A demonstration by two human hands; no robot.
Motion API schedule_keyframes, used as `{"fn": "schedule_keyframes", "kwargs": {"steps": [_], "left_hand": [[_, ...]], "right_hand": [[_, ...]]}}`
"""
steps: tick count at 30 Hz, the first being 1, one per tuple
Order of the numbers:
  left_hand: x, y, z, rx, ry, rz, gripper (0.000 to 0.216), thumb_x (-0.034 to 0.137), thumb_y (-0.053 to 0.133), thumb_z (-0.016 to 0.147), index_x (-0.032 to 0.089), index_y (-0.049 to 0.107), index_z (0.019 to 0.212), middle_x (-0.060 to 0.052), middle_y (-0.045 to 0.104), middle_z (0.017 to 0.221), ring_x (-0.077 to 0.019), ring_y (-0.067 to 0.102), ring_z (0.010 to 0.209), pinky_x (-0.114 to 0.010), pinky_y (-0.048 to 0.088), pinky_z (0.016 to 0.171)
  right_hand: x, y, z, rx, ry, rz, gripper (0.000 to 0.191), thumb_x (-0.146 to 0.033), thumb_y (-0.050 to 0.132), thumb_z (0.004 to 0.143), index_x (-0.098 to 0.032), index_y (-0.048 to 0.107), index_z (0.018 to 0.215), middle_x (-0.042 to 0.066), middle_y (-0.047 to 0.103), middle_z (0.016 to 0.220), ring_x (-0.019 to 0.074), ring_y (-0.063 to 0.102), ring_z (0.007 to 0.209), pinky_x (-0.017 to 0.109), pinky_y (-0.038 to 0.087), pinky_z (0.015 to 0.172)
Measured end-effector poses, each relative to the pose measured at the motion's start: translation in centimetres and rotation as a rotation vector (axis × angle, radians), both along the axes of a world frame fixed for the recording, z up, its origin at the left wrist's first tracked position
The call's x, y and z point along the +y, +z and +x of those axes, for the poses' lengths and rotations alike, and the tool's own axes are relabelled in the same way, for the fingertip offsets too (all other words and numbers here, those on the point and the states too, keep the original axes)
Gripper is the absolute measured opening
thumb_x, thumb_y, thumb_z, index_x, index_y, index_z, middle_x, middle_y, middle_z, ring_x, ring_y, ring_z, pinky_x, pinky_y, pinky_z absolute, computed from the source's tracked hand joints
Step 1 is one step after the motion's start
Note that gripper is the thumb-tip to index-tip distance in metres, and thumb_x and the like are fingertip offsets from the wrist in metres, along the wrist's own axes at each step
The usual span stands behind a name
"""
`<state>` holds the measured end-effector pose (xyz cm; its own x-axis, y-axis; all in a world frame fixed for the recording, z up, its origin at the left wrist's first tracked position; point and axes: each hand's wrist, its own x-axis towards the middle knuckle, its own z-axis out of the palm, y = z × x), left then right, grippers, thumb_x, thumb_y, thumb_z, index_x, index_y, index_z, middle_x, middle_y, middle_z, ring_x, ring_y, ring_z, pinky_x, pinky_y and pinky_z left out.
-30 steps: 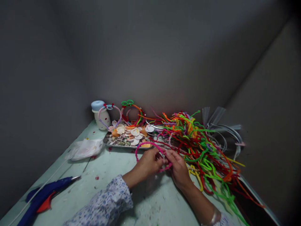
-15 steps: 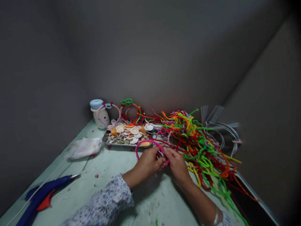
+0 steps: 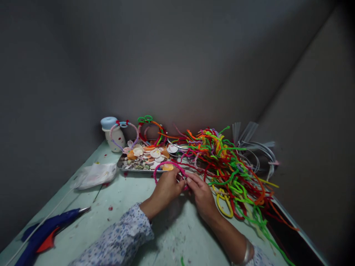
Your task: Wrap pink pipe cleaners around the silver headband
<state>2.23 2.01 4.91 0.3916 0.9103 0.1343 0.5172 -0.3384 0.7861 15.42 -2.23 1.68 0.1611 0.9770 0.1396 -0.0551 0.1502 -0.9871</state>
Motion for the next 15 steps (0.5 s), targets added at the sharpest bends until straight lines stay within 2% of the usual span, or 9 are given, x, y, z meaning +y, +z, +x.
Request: {"fn": "schedule_keyframes", "kwargs": {"steps": [3,7,9,15], "left_hand": [[0.0,0.1,0.1,-0.053,0.004,-0.054,0.020,0.021,0.055,0.073,0.014,0.065,0.090,-0.005,0.065,0.075,-0.0153,0.056,0.065,-0.023,0.036,0.058],[-0.2,0.6,0.1,-0.163,-0.032,-0.128,0.015,0.023,0.056,0.073,0.014,0.066,0.082,-0.003,0.063,0.070,-0.0141,0.055,0.064,-0.022,0.037,0.058],[-0.3,0.9,0.1,-0.192,-0.042,-0.149,0.013,0.023,0.057,0.073,0.014,0.065,0.076,-0.002,0.062,0.068,-0.0136,0.054,0.064,-0.022,0.037,0.057],[-0.6,1.6,0.0,-0.321,-0.036,-0.180,0.013,0.027,0.059,0.074,0.015,0.062,0.073,0.000,0.059,0.065,-0.0116,0.051,0.059,-0.022,0.036,0.055]], "right_hand": [[0.0,0.0,0.1,-0.028,-0.028,0.035,0.027,-0.037,0.060,0.082,-0.023,0.069,0.103,0.006,0.066,0.100,0.0198,0.058,0.086,0.028,0.045,0.067],[0.1,-0.2,0.1,0.042,-0.096,-0.015,0.025,-0.040,0.066,0.077,-0.022,0.064,0.093,0.003,0.065,0.082,0.0152,0.054,0.062,0.025,0.040,0.051],[0.2,-0.4,0.2,0.071,-0.095,-0.011,0.026,-0.042,0.066,0.076,-0.021,0.062,0.091,0.001,0.064,0.078,0.0136,0.051,0.056,0.025,0.040,0.049],[-0.1,-0.5,0.2,0.099,-0.079,0.021,0.030,-0.041,0.058,0.082,-0.024,0.062,0.106,0.004,0.066,0.094,0.0118,0.051,0.053,0.027,0.042,0.051]]}}
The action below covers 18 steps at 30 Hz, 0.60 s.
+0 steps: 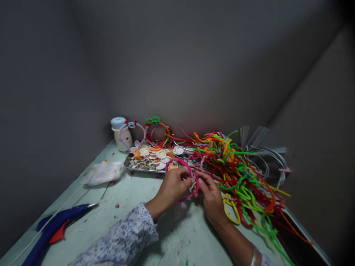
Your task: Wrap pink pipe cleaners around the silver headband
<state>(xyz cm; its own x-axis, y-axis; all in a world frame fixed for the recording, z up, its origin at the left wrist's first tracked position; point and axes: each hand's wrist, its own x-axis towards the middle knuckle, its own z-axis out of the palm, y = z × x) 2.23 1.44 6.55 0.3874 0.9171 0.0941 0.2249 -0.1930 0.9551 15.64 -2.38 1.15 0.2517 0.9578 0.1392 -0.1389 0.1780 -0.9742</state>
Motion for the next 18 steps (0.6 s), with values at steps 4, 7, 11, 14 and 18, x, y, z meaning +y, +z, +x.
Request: {"fn": "schedule_keyframes", "kwargs": {"steps": [4,7,11,14,18], "left_hand": [[-0.1,0.4,0.1,-0.152,0.062,-0.060,0.014,0.028,0.063,0.072,0.014,0.060,0.073,0.001,0.056,0.063,-0.0107,0.049,0.057,-0.022,0.037,0.054],[-0.3,0.6,0.3,-0.236,0.128,-0.083,0.015,0.027,0.065,0.070,0.013,0.060,0.071,0.002,0.055,0.062,-0.0101,0.048,0.059,-0.022,0.037,0.056],[-1.0,0.7,0.8,-0.308,0.134,-0.168,0.016,0.027,0.067,0.070,0.013,0.062,0.072,0.001,0.058,0.064,-0.0099,0.049,0.060,-0.023,0.038,0.058],[-1.5,0.8,1.2,-0.326,0.129,-0.215,0.018,0.028,0.070,0.068,0.012,0.063,0.073,-0.001,0.060,0.065,-0.0105,0.052,0.060,-0.023,0.040,0.058],[-1.7,0.7,1.4,-0.318,0.109,-0.234,0.021,0.031,0.069,0.070,0.010,0.066,0.074,-0.002,0.061,0.064,-0.0107,0.053,0.057,-0.023,0.042,0.055]], "right_hand": [[-0.4,-0.1,-0.2,-0.095,0.026,0.079,0.034,-0.034,0.059,0.082,-0.026,0.060,0.114,0.005,0.066,0.106,0.0179,0.060,0.072,0.030,0.048,0.062],[-0.6,0.1,-0.2,-0.206,0.015,0.162,0.039,-0.030,0.061,0.082,-0.026,0.058,0.120,0.007,0.062,0.120,0.0247,0.057,0.106,0.037,0.045,0.088],[-0.6,0.8,0.2,-0.285,-0.039,0.173,0.040,-0.031,0.060,0.084,-0.027,0.057,0.123,0.006,0.057,0.128,0.0254,0.049,0.119,0.040,0.036,0.101],[-0.5,1.4,0.6,-0.266,-0.061,0.162,0.035,-0.035,0.057,0.085,-0.027,0.060,0.119,0.006,0.060,0.125,0.0249,0.050,0.118,0.040,0.035,0.101],[-0.5,2.2,0.7,-0.203,-0.073,0.127,0.026,-0.038,0.058,0.084,-0.024,0.067,0.104,0.006,0.066,0.107,0.0216,0.058,0.095,0.033,0.044,0.084]]}}
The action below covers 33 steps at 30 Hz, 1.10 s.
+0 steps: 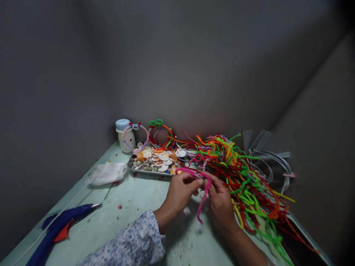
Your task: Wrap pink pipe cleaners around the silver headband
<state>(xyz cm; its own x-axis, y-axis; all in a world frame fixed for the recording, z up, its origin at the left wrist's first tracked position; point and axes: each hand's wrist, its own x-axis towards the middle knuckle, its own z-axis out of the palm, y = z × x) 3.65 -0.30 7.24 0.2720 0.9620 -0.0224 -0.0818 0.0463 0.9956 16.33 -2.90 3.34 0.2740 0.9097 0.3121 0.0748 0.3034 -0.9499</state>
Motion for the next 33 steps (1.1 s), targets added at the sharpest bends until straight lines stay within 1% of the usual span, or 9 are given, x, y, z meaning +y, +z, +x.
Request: {"fn": "schedule_keyframes", "kwargs": {"steps": [3,5,9,15,20,21,25,29,33], "left_hand": [[-0.1,-0.3,0.0,0.001,-0.025,0.008,0.026,0.037,0.067,0.072,0.011,0.067,0.077,-0.004,0.063,0.067,-0.0117,0.054,0.058,-0.023,0.043,0.055],[-0.2,-0.4,0.0,-0.009,-0.035,0.027,0.028,0.038,0.066,0.073,0.011,0.067,0.079,-0.005,0.064,0.069,-0.0125,0.056,0.059,-0.024,0.044,0.055],[-0.6,-0.2,0.1,-0.043,-0.040,0.055,0.029,0.040,0.066,0.074,0.011,0.067,0.081,-0.004,0.064,0.069,-0.0129,0.057,0.060,-0.024,0.045,0.056],[-0.7,0.1,0.3,0.030,-0.009,0.110,0.021,0.031,0.064,0.075,0.011,0.070,0.080,-0.005,0.066,0.072,-0.0125,0.058,0.065,-0.023,0.045,0.061],[-0.2,2.1,-1.3,0.130,-0.284,-0.023,0.020,0.025,0.064,0.072,0.012,0.067,0.087,-0.001,0.061,0.064,-0.0103,0.054,0.048,-0.024,0.044,0.050],[0.1,2.7,-1.9,0.168,-0.287,-0.001,0.020,0.028,0.062,0.074,0.011,0.067,0.085,-0.001,0.061,0.064,-0.0097,0.053,0.047,-0.024,0.043,0.049],[1.8,4.0,-3.7,0.216,-0.051,0.186,0.020,0.030,0.062,0.076,0.012,0.066,0.082,-0.002,0.061,0.068,-0.0090,0.053,0.058,-0.021,0.040,0.056],[3.0,2.3,-3.8,0.226,-0.165,0.119,0.024,0.035,0.063,0.075,0.013,0.067,0.084,-0.004,0.064,0.077,-0.0104,0.053,0.067,-0.023,0.040,0.064],[3.1,0.7,-3.3,0.193,-0.350,-0.006,0.026,0.038,0.059,0.077,0.012,0.064,0.076,-0.003,0.061,0.068,-0.0090,0.049,0.059,-0.022,0.036,0.057]], "right_hand": [[-0.2,0.7,-0.1,0.054,0.025,-0.064,0.025,-0.040,0.059,0.083,-0.020,0.068,0.094,0.002,0.061,0.075,0.0139,0.050,0.061,0.026,0.041,0.056],[-0.3,1.2,-0.1,0.107,0.063,-0.075,0.026,-0.041,0.059,0.083,-0.020,0.067,0.097,-0.001,0.054,0.065,0.0114,0.043,0.053,0.024,0.036,0.049],[-0.6,2.1,0.2,0.107,0.138,-0.062,0.034,-0.038,0.062,0.080,-0.024,0.063,0.111,-0.003,0.053,0.064,0.0117,0.042,0.054,0.024,0.035,0.050],[-0.3,2.3,0.4,0.089,0.092,-0.101,0.025,-0.040,0.066,0.076,-0.021,0.070,0.092,0.002,0.061,0.070,0.0138,0.048,0.057,0.026,0.037,0.052],[0.3,1.8,0.3,0.348,0.103,-0.161,0.022,-0.038,0.068,0.074,-0.021,0.068,0.089,-0.001,0.057,0.064,0.0112,0.043,0.052,0.023,0.033,0.047],[0.5,1.7,0.3,0.414,0.114,-0.189,0.020,-0.036,0.070,0.073,-0.021,0.068,0.086,-0.002,0.055,0.062,0.0103,0.041,0.051,0.022,0.031,0.045],[0.8,1.5,0.2,0.601,0.204,-0.311,0.017,-0.030,0.075,0.068,-0.018,0.067,0.076,-0.004,0.048,0.060,0.0067,0.035,0.048,0.018,0.025,0.040],[0.7,1.1,-0.2,0.674,0.286,-0.370,0.015,-0.027,0.075,0.069,-0.017,0.065,0.073,-0.004,0.044,0.059,0.0053,0.032,0.048,0.015,0.023,0.039],[0.5,1.1,-0.5,0.636,0.280,-0.378,0.015,-0.028,0.074,0.071,-0.017,0.067,0.079,-0.004,0.046,0.062,0.0060,0.034,0.052,0.016,0.026,0.042]]}}
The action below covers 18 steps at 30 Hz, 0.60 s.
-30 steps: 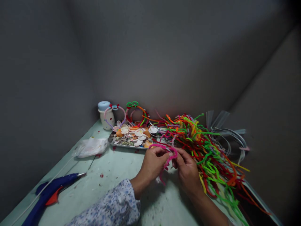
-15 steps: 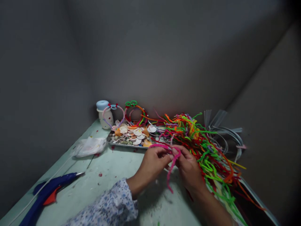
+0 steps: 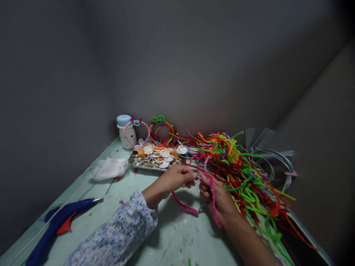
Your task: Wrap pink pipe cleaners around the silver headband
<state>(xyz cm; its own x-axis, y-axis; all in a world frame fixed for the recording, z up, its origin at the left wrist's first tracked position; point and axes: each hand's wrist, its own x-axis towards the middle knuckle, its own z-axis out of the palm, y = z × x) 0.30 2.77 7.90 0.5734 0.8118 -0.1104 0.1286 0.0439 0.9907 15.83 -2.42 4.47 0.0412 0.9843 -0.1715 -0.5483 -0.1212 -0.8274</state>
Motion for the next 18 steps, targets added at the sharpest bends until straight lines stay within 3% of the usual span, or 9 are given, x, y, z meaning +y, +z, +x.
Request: {"fn": "schedule_keyframes", "kwargs": {"steps": [8,18], "left_hand": [[-0.9,1.2,0.0,-0.054,-0.063,-0.165,0.019,0.029,0.062,0.070,0.011,0.064,0.073,0.005,0.043,0.052,-0.0056,0.031,0.047,-0.023,0.017,0.046],[-1.1,0.3,0.5,-0.083,-0.080,-0.196,0.016,0.026,0.050,0.072,0.013,0.057,0.066,0.003,0.044,0.055,-0.0063,0.031,0.046,-0.024,0.017,0.044]], "right_hand": [[-0.5,1.9,0.9,-0.348,0.079,0.157,0.010,-0.028,0.066,0.075,-0.018,0.066,0.076,-0.001,0.056,0.067,0.0126,0.045,0.064,0.024,0.036,0.061],[-0.2,1.1,2.0,-0.392,0.104,0.189,0.008,-0.029,0.065,0.078,-0.023,0.062,0.082,-0.001,0.058,0.072,0.0145,0.051,0.068,0.026,0.038,0.067]]}}
